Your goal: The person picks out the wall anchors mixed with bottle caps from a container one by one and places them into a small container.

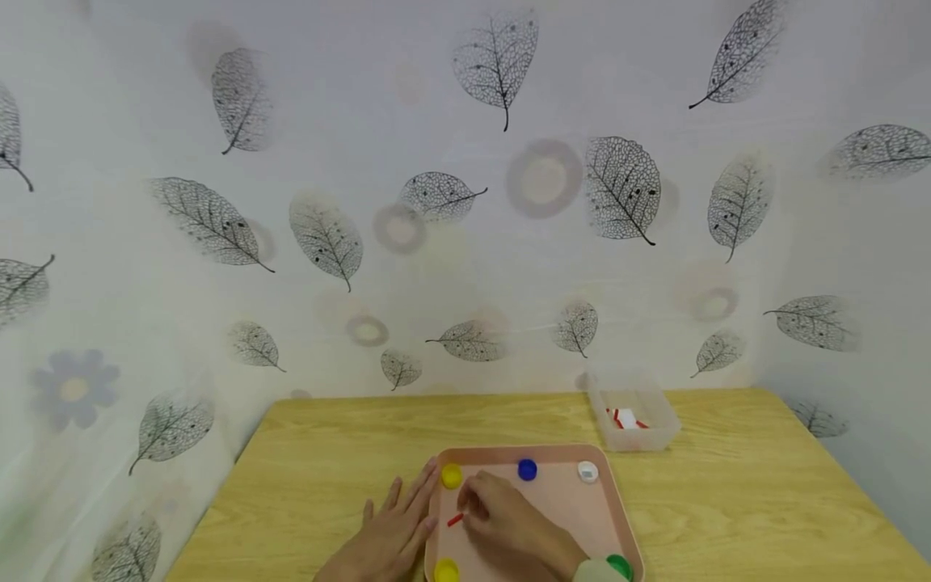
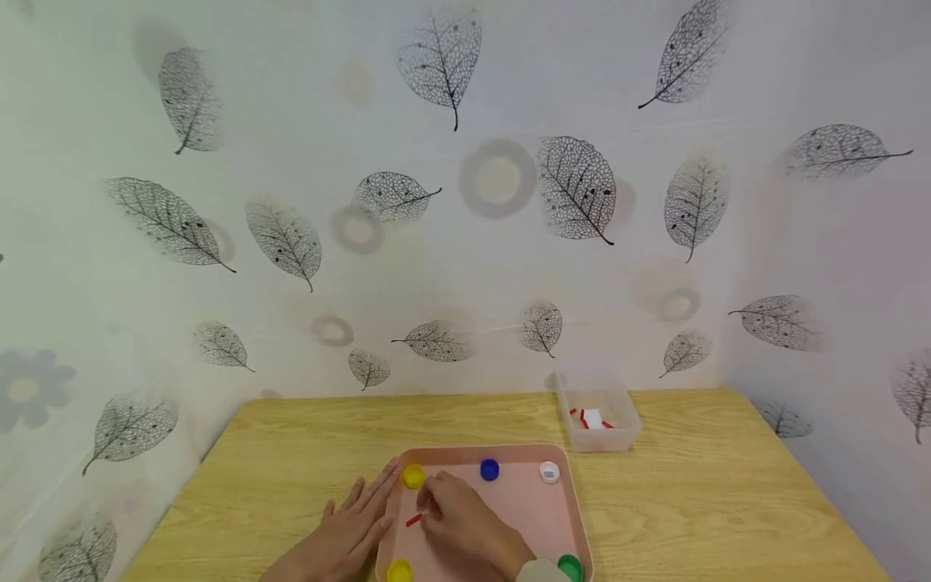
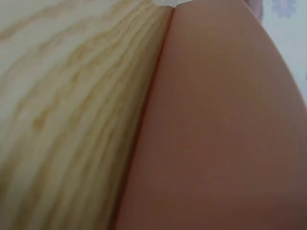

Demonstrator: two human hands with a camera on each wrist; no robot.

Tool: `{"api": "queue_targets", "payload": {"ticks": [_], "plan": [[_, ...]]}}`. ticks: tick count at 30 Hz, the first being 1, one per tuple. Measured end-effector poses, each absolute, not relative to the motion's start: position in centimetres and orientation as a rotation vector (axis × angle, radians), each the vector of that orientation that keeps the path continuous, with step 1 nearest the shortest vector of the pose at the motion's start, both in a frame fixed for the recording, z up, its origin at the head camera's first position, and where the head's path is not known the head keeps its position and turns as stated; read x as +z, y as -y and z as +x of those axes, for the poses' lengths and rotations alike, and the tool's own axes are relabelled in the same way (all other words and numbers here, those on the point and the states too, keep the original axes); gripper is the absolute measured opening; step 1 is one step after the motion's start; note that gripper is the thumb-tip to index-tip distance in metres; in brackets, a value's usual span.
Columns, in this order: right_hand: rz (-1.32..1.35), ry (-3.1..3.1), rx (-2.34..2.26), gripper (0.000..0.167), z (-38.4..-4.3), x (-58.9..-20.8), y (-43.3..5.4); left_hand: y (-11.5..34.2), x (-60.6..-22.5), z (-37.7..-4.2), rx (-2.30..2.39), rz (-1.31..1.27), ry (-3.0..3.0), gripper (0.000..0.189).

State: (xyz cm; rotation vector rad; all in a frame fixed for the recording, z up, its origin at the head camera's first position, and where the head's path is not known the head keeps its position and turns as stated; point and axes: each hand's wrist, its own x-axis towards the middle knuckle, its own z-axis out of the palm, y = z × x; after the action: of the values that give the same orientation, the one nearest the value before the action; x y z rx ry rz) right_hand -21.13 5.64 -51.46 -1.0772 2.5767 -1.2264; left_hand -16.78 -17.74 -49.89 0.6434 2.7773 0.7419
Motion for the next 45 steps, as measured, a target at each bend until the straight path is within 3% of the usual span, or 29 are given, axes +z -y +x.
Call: {"api": "queue_targets", "payload": {"ticks": [26,35,45], "plan": [[-1.081,-2.697,-0.965,0.005,-20.5,-51.3,-5.2,17.9,-50.1,-16.9,0.717,0.607,-2.786,0.061],[-0.901,-2.635,-1.091,0.005,-19.9,-50.5,-6.0,17.8,-50.3,-16.8,0.725,0.62,-2.793,0.06],[-1.039,-2.788,-1.077,0.007,-19.5,-49.4,-7.2,18.0,-50.6,-17.0,0.735,0.675,-2.786,0.06]]}}
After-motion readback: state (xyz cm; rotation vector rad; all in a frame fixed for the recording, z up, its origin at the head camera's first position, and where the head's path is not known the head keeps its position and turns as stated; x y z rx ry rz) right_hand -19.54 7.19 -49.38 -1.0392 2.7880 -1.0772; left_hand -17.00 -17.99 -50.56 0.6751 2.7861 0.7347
